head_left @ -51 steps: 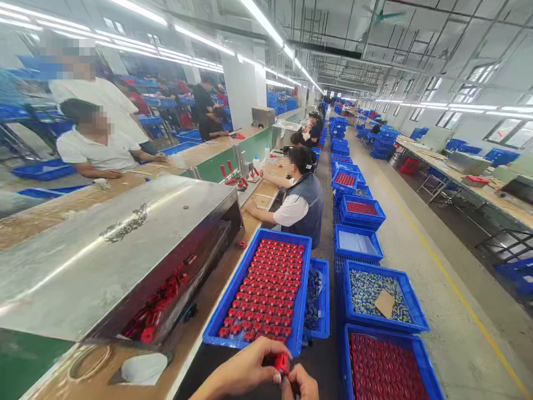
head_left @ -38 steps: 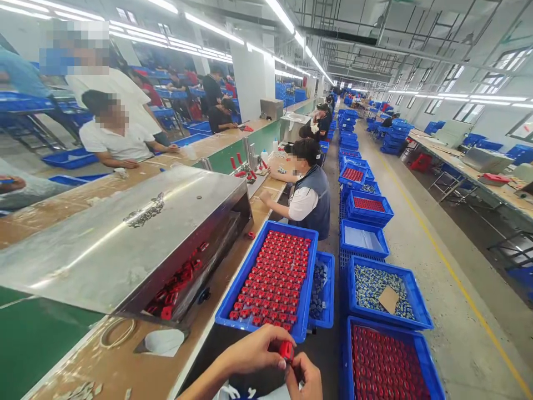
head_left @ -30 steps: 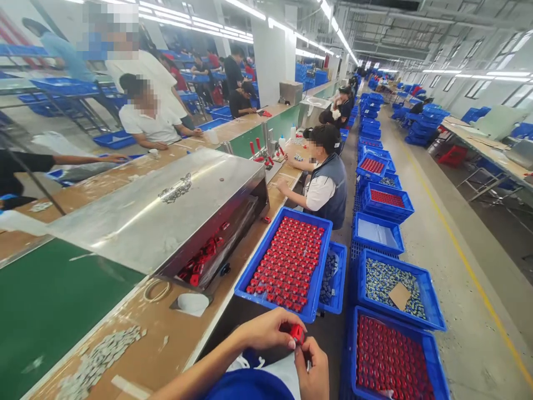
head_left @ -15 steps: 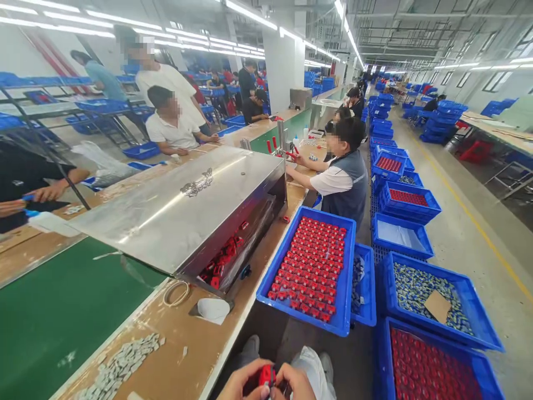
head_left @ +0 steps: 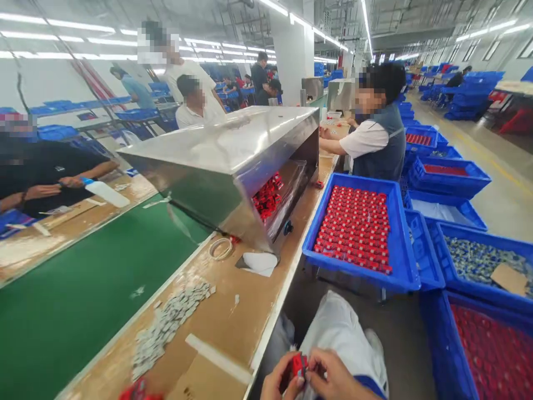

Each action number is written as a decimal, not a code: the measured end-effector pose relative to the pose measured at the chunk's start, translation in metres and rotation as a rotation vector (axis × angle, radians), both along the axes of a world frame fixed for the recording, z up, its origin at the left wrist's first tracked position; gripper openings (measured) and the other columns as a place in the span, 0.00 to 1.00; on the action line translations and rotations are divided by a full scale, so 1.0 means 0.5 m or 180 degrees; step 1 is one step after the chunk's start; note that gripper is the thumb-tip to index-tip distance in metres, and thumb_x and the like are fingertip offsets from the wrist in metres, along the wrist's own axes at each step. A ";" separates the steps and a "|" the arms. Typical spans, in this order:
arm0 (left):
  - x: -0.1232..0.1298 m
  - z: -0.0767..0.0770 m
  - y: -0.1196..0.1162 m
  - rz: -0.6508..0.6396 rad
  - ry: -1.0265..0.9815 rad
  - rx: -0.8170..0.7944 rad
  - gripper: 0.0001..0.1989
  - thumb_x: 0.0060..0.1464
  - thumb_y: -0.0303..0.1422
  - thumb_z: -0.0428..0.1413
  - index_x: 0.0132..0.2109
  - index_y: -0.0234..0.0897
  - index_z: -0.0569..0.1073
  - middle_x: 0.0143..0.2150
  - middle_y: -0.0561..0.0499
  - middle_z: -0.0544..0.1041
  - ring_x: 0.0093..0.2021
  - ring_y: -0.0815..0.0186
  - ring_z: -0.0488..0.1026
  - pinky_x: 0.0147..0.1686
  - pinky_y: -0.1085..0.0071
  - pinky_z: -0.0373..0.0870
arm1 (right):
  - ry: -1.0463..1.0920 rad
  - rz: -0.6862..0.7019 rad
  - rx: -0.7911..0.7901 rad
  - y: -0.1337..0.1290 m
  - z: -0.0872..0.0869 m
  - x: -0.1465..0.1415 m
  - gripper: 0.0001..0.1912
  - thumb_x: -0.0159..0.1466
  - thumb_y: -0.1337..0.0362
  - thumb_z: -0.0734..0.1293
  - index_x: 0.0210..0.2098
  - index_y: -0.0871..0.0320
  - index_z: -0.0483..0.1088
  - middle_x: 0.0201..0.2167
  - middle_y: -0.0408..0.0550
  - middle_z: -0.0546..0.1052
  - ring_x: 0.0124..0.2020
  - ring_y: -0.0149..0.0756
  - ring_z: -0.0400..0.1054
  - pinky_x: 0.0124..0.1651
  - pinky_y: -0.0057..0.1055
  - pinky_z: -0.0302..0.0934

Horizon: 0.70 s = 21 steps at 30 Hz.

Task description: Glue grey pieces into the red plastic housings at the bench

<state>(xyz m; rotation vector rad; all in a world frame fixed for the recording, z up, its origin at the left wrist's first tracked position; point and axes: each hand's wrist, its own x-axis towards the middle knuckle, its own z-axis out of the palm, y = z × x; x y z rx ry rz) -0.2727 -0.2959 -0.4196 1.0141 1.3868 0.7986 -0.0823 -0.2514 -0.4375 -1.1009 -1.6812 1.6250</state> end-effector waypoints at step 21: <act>-0.019 0.084 -0.133 0.0075 -0.0913 0.0467 0.43 0.56 0.61 0.62 0.68 0.39 0.70 0.66 0.34 0.77 0.52 0.50 0.82 0.56 0.56 0.79 | -0.0489 -0.0461 0.0854 -0.096 0.187 0.022 0.14 0.70 0.57 0.65 0.29 0.54 0.70 0.24 0.41 0.72 0.25 0.32 0.61 0.28 0.28 0.53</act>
